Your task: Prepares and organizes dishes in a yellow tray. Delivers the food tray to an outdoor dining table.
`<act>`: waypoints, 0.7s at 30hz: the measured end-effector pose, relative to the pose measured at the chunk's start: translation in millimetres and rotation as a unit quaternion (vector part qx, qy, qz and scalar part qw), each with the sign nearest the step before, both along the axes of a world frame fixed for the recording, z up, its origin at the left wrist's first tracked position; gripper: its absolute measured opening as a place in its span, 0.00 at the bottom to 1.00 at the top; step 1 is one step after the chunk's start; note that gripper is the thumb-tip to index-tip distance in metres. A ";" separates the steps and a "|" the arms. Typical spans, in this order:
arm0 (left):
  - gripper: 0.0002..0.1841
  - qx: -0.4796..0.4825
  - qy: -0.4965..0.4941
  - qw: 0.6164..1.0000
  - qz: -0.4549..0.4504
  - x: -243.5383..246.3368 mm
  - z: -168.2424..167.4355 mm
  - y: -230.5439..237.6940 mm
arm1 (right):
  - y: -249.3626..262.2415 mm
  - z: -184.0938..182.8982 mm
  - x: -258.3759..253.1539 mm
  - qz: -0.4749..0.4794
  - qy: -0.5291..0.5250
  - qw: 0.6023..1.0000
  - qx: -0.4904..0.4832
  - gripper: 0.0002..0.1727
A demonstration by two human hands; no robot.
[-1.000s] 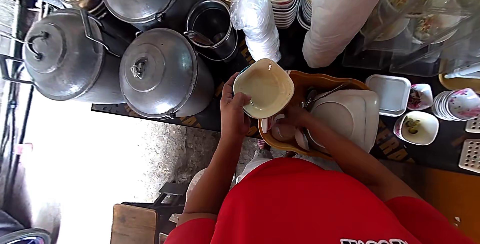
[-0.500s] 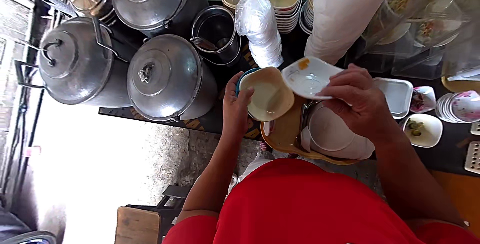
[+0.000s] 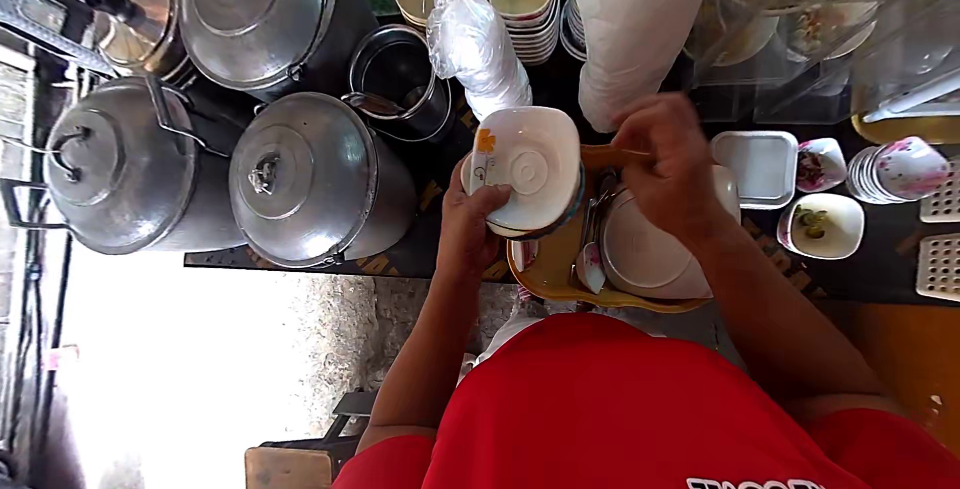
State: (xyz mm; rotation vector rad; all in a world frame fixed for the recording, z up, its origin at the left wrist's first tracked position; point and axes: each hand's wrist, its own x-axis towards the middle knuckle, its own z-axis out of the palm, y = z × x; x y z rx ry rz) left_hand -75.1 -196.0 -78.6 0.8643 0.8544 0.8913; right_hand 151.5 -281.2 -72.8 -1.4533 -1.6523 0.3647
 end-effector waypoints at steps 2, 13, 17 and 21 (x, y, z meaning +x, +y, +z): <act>0.31 0.021 0.022 0.999 0.020 -8.2 2.2 3.4 | -7.7 -36.3 -3.5 0.042 -0.082 0.975 -0.202 0.13; 0.25 0.074 0.048 0.993 0.076 -31.1 2.3 3.8 | -50.3 -93.5 -7.0 -0.002 -0.149 0.988 -0.036 0.13; 0.25 0.072 0.055 0.991 0.102 -36.6 4.5 1.9 | -85.4 -42.5 72.9 -0.274 -0.013 0.957 -0.092 0.20; 0.25 0.079 0.053 0.989 0.113 -41.7 10.1 -3.4 | -137.5 -62.3 187.7 -0.548 0.177 0.812 -0.097 0.37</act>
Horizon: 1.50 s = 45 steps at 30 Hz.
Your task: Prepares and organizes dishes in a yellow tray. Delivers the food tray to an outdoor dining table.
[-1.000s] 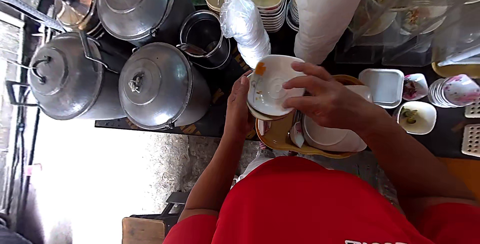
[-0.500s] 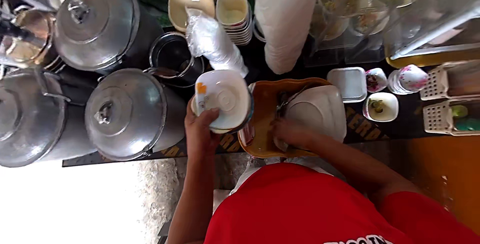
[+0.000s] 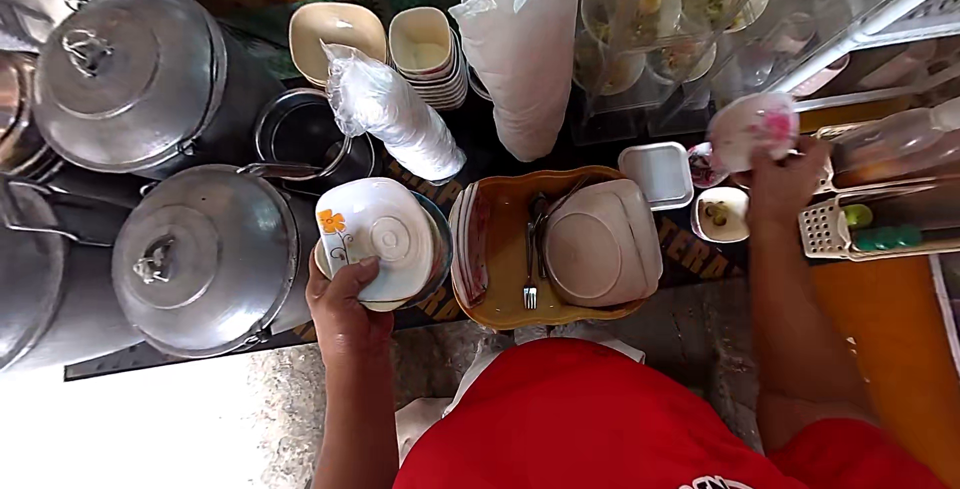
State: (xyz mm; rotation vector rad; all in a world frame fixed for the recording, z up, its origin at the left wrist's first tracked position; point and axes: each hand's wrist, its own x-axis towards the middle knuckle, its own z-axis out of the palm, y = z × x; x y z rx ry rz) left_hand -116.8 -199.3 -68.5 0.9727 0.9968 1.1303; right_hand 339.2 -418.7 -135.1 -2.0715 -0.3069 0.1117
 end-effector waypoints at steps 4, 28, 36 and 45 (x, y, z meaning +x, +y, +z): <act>0.24 -0.008 0.007 1.000 0.007 -1.3 3.9 -7.0 | -41.1 -39.1 76.3 -0.180 0.090 0.978 0.049 0.36; 0.32 -0.144 0.005 0.971 -0.189 42.8 14.3 -58.6 | 20.0 -5.2 -127.1 0.229 0.067 0.937 -0.255 0.60; 0.35 -0.130 0.275 0.918 -0.253 93.9 -80.7 -72.4 | 22.6 -0.7 -144.3 0.217 0.083 0.937 -0.262 0.59; 0.37 -0.024 0.469 0.864 -0.182 95.4 -143.7 -65.7 | 49.1 19.3 -210.2 0.252 0.066 0.941 -0.216 0.56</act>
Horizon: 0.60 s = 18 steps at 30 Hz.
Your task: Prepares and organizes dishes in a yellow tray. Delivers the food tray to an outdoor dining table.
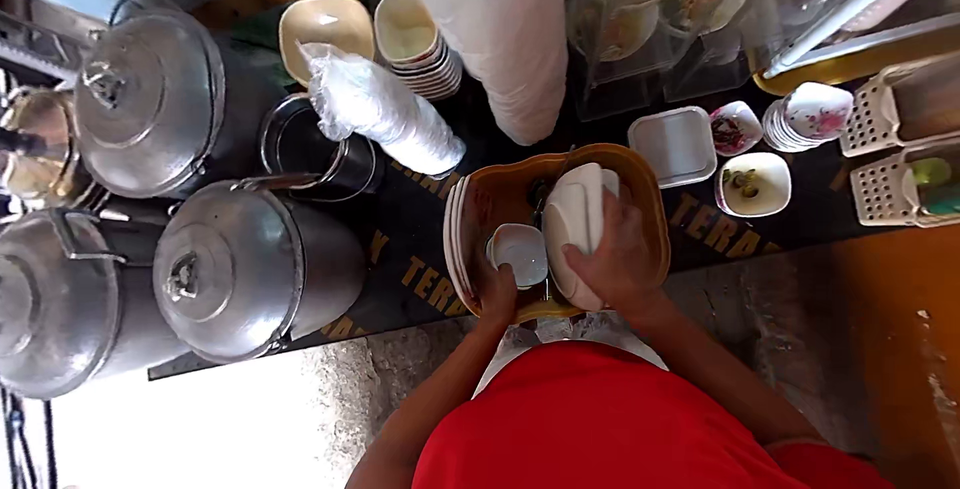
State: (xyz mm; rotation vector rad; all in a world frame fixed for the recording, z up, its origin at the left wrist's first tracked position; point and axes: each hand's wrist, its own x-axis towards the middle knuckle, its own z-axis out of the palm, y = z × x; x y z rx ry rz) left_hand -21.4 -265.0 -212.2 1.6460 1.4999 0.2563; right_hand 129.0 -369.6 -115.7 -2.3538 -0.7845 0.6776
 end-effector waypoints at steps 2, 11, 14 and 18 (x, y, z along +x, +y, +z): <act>0.37 0.006 -0.022 1.000 0.002 -1.1 -5.1 1.8 | 6.6 1.2 -7.1 0.022 -0.004 1.000 0.012 0.55; 0.40 -0.022 -0.058 0.994 0.092 6.7 3.4 -8.5 | 27.1 3.8 -27.9 0.077 0.016 0.997 0.027 0.49; 0.45 -0.094 -0.129 0.978 0.135 7.1 2.9 -8.0 | 30.6 7.3 -30.4 0.098 0.032 0.995 0.010 0.48; 0.38 -0.289 -0.218 0.909 0.205 4.7 20.1 -6.0 | 34.2 8.3 -33.8 0.121 0.035 0.992 0.006 0.48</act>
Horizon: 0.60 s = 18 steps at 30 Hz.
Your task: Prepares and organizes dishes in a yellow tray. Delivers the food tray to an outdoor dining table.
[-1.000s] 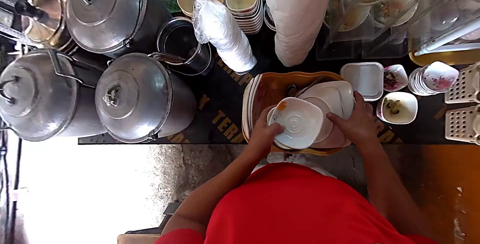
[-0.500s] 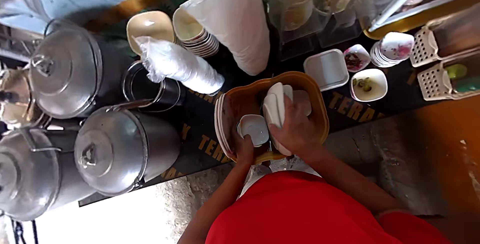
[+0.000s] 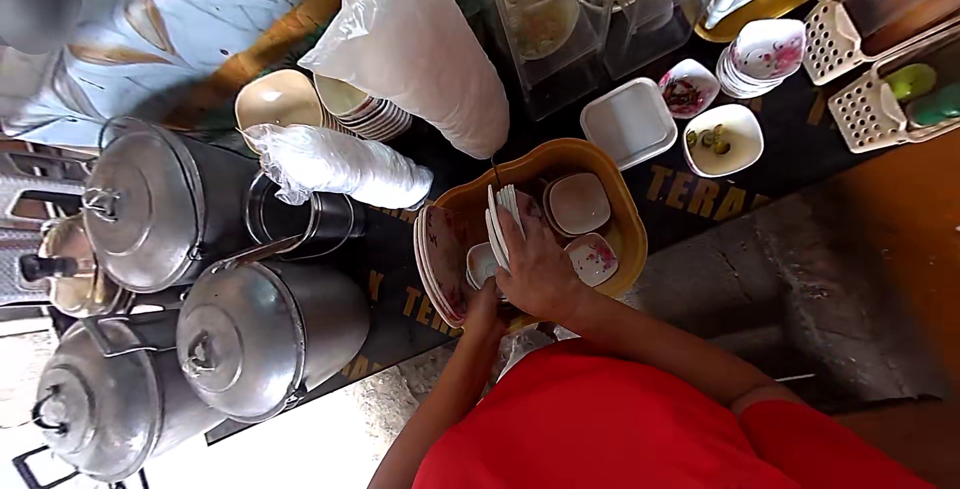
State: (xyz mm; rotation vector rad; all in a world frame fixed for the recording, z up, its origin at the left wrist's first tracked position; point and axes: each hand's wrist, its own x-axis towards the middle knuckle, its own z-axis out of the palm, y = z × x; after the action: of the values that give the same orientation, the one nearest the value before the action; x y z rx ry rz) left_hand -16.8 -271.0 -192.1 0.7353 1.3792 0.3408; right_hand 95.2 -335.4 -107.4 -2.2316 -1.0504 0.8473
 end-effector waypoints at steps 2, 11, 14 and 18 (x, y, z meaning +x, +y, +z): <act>0.29 -0.044 -0.014 0.999 0.017 0.6 20.8 3.0 | 2.0 0.4 -0.3 0.009 0.003 1.000 -0.005 0.50; 0.25 -0.027 0.054 0.998 0.034 -4.8 16.4 -9.1 | 2.2 -3.4 3.2 0.005 0.006 0.999 0.041 0.54; 0.28 -0.025 0.061 0.997 0.041 -1.9 16.4 -9.3 | -1.1 -2.3 9.9 0.007 0.019 0.999 0.032 0.54; 0.22 -0.042 0.061 0.996 0.053 -6.0 25.9 -8.1 | 1.6 -4.1 25.2 0.010 0.027 0.999 0.015 0.56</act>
State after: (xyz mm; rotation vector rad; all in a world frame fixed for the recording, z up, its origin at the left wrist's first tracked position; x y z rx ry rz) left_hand -22.8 -279.0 -166.1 0.6232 1.5425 0.3233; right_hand 120.5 -333.8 -111.6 -2.1638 -1.0553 0.8898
